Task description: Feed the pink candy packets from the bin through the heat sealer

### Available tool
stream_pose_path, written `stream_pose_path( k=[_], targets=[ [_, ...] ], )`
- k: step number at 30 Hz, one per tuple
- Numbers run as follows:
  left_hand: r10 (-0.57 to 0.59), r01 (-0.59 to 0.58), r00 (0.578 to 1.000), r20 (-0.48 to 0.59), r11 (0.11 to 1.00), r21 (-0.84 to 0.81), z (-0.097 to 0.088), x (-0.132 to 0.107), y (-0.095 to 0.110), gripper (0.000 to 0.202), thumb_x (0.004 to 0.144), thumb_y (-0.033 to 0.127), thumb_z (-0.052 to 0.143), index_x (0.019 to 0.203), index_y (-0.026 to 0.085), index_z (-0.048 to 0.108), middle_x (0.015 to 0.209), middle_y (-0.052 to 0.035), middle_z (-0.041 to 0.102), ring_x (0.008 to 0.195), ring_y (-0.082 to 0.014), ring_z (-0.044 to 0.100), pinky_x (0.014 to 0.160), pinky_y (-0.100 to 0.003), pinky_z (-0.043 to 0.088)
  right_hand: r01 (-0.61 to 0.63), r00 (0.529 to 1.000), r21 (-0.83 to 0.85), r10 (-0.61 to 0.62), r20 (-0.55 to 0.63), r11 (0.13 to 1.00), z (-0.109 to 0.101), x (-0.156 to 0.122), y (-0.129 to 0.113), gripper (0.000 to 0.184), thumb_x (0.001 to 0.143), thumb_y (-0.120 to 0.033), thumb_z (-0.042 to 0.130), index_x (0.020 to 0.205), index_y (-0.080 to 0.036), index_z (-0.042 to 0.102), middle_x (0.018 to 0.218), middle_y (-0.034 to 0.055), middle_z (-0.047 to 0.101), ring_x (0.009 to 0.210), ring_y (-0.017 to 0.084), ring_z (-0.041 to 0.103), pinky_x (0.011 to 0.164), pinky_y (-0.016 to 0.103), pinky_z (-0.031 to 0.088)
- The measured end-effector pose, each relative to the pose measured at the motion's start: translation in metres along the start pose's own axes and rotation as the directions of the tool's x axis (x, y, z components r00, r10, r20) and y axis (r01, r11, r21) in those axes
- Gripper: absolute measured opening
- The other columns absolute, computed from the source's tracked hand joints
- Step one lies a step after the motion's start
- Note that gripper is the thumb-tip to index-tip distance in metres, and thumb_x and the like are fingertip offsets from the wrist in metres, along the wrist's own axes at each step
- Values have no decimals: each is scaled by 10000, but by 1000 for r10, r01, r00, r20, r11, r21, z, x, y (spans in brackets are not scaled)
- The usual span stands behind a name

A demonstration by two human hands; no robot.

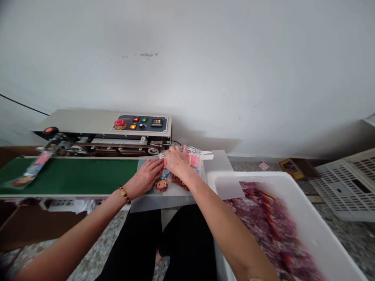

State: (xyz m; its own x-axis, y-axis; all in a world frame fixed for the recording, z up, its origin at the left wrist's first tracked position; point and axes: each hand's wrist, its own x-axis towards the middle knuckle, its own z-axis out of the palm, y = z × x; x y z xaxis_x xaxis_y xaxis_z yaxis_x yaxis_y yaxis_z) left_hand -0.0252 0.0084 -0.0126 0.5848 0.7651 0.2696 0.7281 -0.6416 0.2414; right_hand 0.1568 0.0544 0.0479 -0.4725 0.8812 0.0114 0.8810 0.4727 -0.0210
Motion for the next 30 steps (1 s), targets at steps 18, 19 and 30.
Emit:
stream_pose_path(
  k=[18,19,30],
  targets=[
    [-196,188,980,32,968,166,-34,-42,-63,399,1003,233,418,1369,222,577,1473,-109,588,1340,-293,551,1181,-554,350,23,998,39,-21,-67,999,7,-54,14,288,1000,-225,498,1236,-215,662,1424,125,613,1415,343,421,1180,764,90],
    [-235,229,972,5,953,199,-39,-47,-66,387,999,228,420,1342,231,599,1450,-114,607,1329,-313,561,1184,-587,328,54,996,46,-51,-69,997,8,-50,8,271,1002,-231,501,1209,-213,674,1409,122,624,1419,334,419,1200,739,87],
    [-99,92,984,-151,994,-55,4,17,44,429,1023,339,469,1409,158,516,1446,-168,592,1374,-267,534,1204,-521,379,-18,993,94,29,-117,995,1,-68,32,495,966,-70,377,1388,-218,587,1478,130,586,1417,317,449,1186,728,97]
  ],
)
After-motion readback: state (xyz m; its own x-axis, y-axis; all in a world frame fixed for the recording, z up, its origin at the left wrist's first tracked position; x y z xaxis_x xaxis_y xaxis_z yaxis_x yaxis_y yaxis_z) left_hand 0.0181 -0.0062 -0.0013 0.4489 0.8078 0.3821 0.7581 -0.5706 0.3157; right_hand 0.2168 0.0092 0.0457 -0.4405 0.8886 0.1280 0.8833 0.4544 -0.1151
